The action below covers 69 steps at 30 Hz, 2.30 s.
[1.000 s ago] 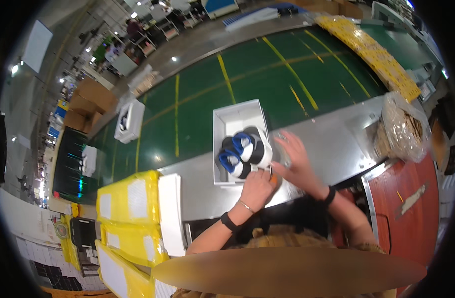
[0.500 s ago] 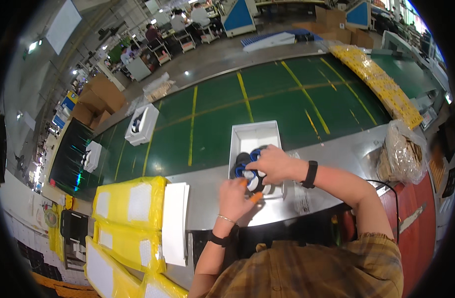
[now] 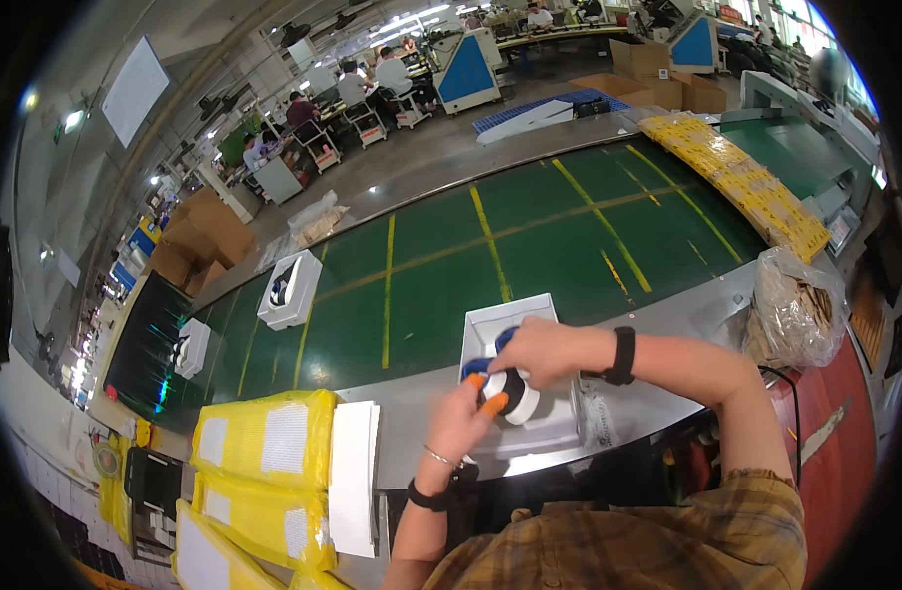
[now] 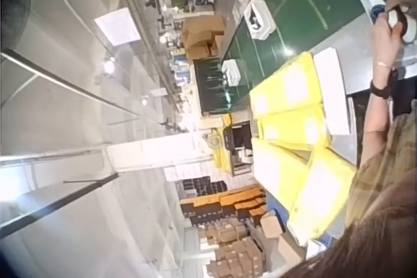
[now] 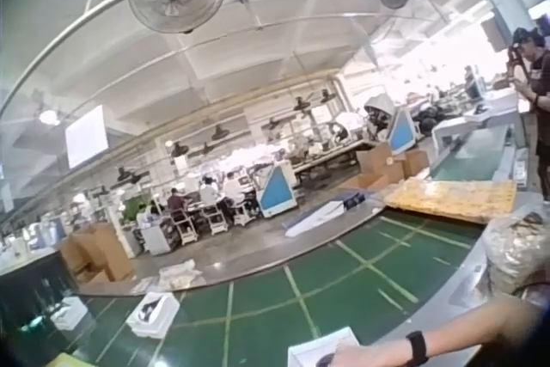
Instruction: The recorder is seen packing shoes into boxes on a conveyor belt in a shoe manufacturing facility.
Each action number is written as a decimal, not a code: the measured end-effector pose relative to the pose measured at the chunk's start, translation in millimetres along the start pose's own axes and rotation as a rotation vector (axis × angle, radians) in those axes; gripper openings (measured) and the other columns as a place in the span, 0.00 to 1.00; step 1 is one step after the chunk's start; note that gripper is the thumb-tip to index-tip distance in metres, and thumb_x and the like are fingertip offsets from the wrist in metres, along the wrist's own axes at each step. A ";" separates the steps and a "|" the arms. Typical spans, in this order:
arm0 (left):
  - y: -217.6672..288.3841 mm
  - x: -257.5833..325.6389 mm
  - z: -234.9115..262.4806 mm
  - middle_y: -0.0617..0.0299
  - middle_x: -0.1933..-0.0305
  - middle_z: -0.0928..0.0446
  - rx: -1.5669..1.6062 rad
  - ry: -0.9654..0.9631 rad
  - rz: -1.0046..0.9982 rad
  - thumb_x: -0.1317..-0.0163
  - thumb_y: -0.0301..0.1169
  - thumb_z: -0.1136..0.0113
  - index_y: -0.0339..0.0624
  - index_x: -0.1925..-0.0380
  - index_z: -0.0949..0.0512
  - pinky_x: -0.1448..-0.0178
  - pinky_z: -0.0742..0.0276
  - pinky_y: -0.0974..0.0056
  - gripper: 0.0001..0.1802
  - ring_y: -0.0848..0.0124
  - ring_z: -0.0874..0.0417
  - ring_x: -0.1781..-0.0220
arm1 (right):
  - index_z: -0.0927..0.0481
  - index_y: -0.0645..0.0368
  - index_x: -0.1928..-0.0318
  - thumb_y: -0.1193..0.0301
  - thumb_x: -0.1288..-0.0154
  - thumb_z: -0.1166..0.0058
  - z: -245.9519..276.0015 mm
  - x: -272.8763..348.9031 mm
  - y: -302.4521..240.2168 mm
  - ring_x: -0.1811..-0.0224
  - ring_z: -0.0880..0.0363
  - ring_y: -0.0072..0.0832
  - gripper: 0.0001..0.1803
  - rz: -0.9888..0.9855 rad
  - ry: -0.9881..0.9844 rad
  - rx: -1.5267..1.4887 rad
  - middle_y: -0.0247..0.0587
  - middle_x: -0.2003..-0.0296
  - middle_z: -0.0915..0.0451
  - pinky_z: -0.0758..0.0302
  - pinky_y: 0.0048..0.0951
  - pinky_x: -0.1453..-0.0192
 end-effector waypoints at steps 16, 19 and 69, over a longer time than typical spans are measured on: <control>19.9 74.4 44.6 0.55 0.59 0.20 0.277 0.488 -0.156 0.45 0.33 0.28 0.37 0.47 0.23 0.59 0.20 0.67 0.26 0.65 0.14 0.65 | 0.15 0.64 0.65 0.79 0.60 0.37 69.3 68.1 54.1 0.69 0.21 0.19 0.15 -0.335 0.420 -0.989 0.34 0.71 0.16 0.24 0.24 0.61; 37.2 68.9 1.8 0.55 0.58 0.19 -0.075 0.138 -0.182 0.47 0.46 0.28 0.40 0.45 0.23 0.58 0.20 0.62 0.32 0.61 0.15 0.63 | 0.17 0.67 0.57 0.87 0.57 0.39 87.8 108.6 85.0 0.61 0.16 0.23 0.21 -0.201 0.715 -1.510 0.41 0.61 0.14 0.19 0.28 0.50; 33.8 80.3 13.8 0.59 0.83 0.31 -0.183 0.341 -0.262 0.53 0.36 0.23 0.41 0.80 0.22 0.78 0.36 0.60 0.16 0.60 0.29 0.83 | 0.16 0.52 0.71 0.71 0.56 0.41 -7.8 271.3 75.8 0.54 0.28 0.40 0.07 -0.840 0.649 0.456 0.36 0.67 0.27 0.36 0.48 0.38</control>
Point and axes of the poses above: each hand's wrist, its own x-axis away from the middle knuckle, its own z-axis out of the back of the hand, y = z × x, the point moved 10 cm from there along -x, towards the middle knuckle
